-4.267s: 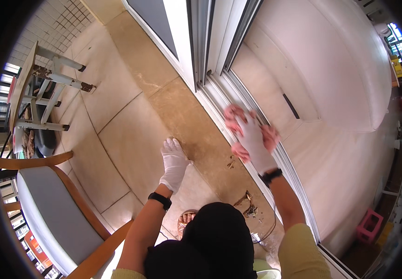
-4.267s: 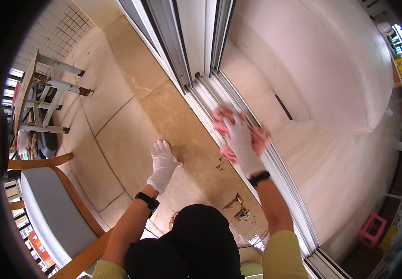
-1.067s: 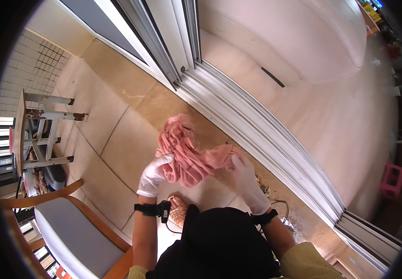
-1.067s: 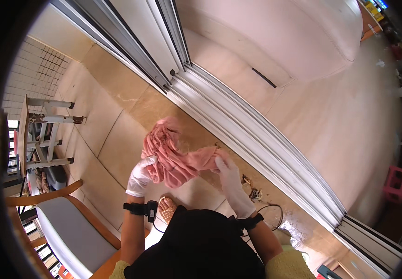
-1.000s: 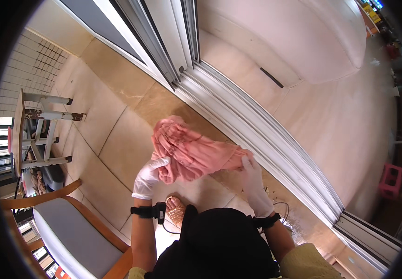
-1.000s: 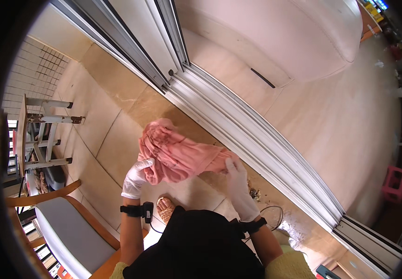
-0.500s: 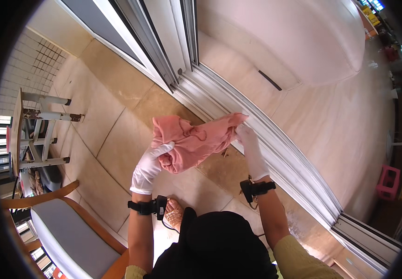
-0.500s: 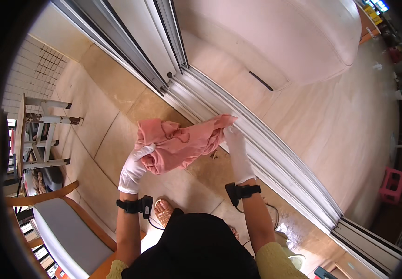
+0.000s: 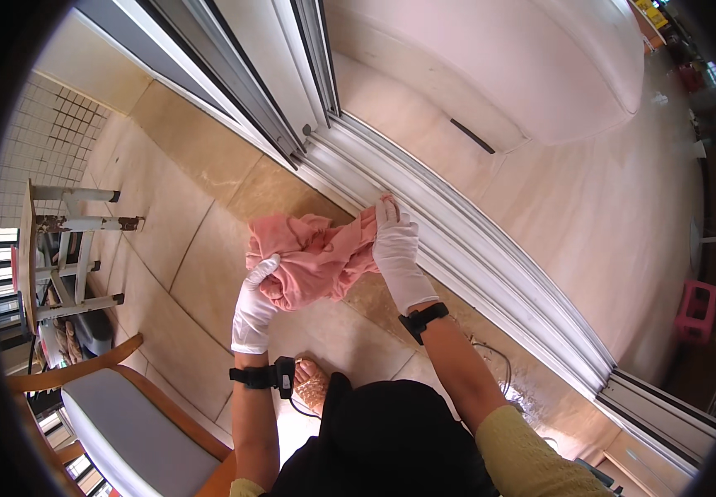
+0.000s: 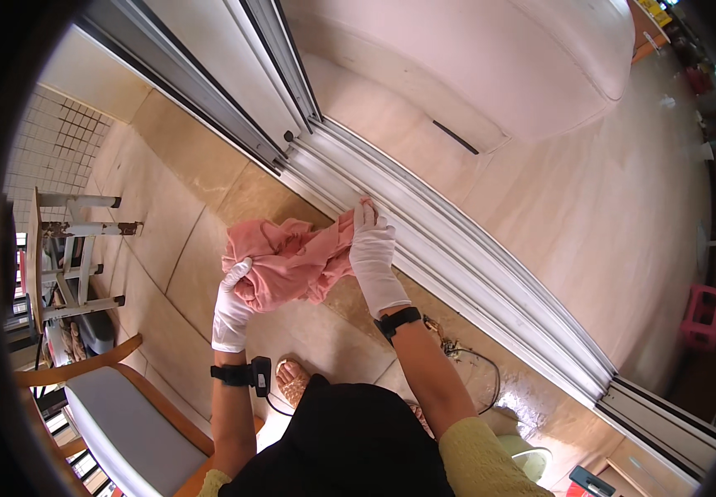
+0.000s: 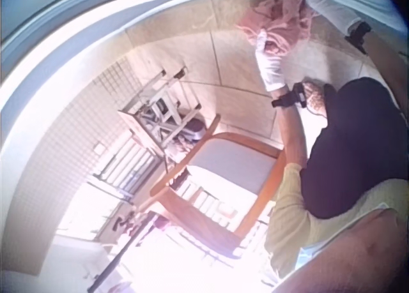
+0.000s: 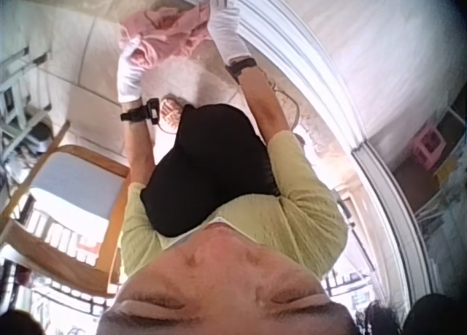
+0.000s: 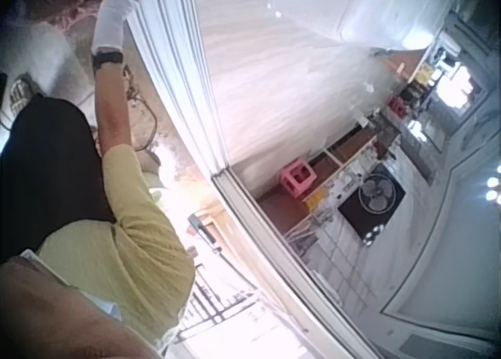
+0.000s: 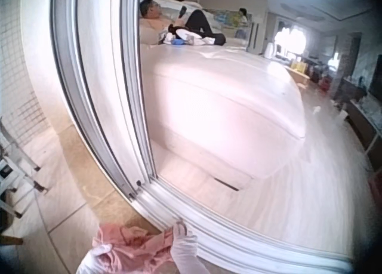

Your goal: The person cleans a sliding door track by wringing out a cloth in a bucket of water, wiping the metal tracks repeatedly, and then using the cloth to wipe the bottom edge of the glass door frame.

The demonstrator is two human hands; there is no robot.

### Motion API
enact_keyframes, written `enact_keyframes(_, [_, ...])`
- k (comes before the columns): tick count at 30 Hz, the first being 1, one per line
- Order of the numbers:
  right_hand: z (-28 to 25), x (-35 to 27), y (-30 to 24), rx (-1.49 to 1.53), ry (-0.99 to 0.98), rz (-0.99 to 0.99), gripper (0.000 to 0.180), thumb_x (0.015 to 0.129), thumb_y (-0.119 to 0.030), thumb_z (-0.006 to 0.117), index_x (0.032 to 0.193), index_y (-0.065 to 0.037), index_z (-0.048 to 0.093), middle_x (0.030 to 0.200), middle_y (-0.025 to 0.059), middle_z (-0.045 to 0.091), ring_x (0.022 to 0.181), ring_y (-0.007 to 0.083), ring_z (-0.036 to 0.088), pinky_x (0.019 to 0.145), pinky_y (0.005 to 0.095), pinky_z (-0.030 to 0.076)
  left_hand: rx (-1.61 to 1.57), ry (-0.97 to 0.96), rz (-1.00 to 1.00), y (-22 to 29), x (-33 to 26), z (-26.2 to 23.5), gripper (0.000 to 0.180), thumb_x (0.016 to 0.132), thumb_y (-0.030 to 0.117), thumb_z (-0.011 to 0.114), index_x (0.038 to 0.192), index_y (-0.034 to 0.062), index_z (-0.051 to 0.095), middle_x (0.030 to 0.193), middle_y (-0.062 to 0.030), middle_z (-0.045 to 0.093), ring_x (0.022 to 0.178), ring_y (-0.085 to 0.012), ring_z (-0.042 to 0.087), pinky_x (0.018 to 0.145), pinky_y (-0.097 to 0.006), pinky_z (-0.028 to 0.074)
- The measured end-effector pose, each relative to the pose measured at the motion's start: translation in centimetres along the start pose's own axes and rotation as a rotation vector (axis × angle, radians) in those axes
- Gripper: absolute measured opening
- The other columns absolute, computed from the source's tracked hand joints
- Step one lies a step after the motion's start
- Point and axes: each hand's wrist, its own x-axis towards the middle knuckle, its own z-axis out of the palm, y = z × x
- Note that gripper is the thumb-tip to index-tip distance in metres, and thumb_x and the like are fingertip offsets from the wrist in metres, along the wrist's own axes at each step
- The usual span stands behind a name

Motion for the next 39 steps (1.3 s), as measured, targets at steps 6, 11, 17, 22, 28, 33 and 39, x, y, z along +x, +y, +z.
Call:
enact_keyframes(6, [-1.4,0.9,1.4,0.007,0.005,-0.092,0.049,0.074,-0.014,0.058,0.123,-0.012,0.053,0.122,0.0042,0.053,0.102,0.0278,0.053,0.080,0.0423,0.044,0.064,0.021,0.054,-0.8,-0.1,0.4,0.051,0.082,0.008,0.061,0.128,-0.0022,0.041,0.116,-0.0184,0.056,0.105,-0.0314,0.057,0.095,-0.044,0.046])
enact_keyframes(11, [-0.9,-1.0,3.8,0.735,0.116,-0.054,0.043,0.077,0.000,0.060,0.119,-0.009,0.054,0.116,0.0070,0.056,0.105,0.0302,0.053,0.087,0.0401,0.045,-0.081,0.008,0.030,-0.6,1.3,-2.2,0.034,0.090,0.013,0.054,0.121,0.0023,0.044,0.112,-0.0127,0.056,0.104,-0.0255,0.057,0.092,-0.038,0.048])
enact_keyframes(17, [-5.4,-2.9,1.6,1.498,0.098,0.289,0.030,0.085,-0.008,0.063,0.114,-0.006,0.057,0.105,0.0105,0.061,0.107,0.0244,0.055,0.088,0.0334,0.045,0.132,0.192,0.631,0.1,-1.4,-3.5,0.017,0.095,0.020,0.048,0.106,0.0073,0.047,0.106,-0.0071,0.052,0.103,-0.0184,0.051,0.093,-0.040,0.046])
enact_keyframes(22, [-5.6,-4.3,0.8,-0.045,-0.194,0.051,0.036,0.077,-0.036,0.069,0.100,-0.009,0.061,0.091,0.0104,0.060,0.087,0.0241,0.059,0.073,0.0368,0.049,-0.126,0.113,0.581,0.1,-1.3,-5.6,0.042,0.089,0.015,0.058,0.126,0.0023,0.041,0.123,-0.0130,0.049,0.111,-0.0234,0.051,0.093,-0.040,0.048])
enact_keyframes(28, [0.0,-4.2,1.5,0.233,-0.011,-0.014,0.024,0.078,-0.028,0.066,0.090,-0.010,0.056,0.085,0.0078,0.058,0.081,0.0211,0.057,0.067,0.0361,0.048,1.127,0.453,1.065,0.5,-2.3,-6.0,0.084,0.065,0.012,0.081,0.134,-0.0001,0.034,0.126,-0.0131,0.050,0.106,-0.0214,0.055,0.093,-0.034,0.046])
enact_keyframes(33, [-2.9,-4.2,-0.6,1.884,-0.230,0.428,0.009,0.084,-0.012,0.056,0.090,-0.008,0.049,0.081,0.0024,0.053,0.076,0.0149,0.053,0.067,0.0311,0.047,1.092,0.594,1.173,3.7,-4.7,-7.8,0.106,0.055,0.039,0.087,0.136,-0.0025,0.032,0.132,-0.0149,0.045,0.119,-0.0247,0.048,0.101,-0.035,0.038])
enact_keyframes(39, [-6.4,2.9,-1.8,2.101,-0.186,0.323,0.013,0.085,-0.015,0.055,0.094,-0.007,0.050,0.096,0.0055,0.055,0.096,0.0182,0.054,0.084,0.0335,0.044,1.160,0.669,1.245,3.8,-4.4,-5.7,0.105,0.054,0.040,0.087,0.135,-0.0009,0.033,0.131,-0.0123,0.045,0.117,-0.0231,0.048,0.099,-0.035,0.039])
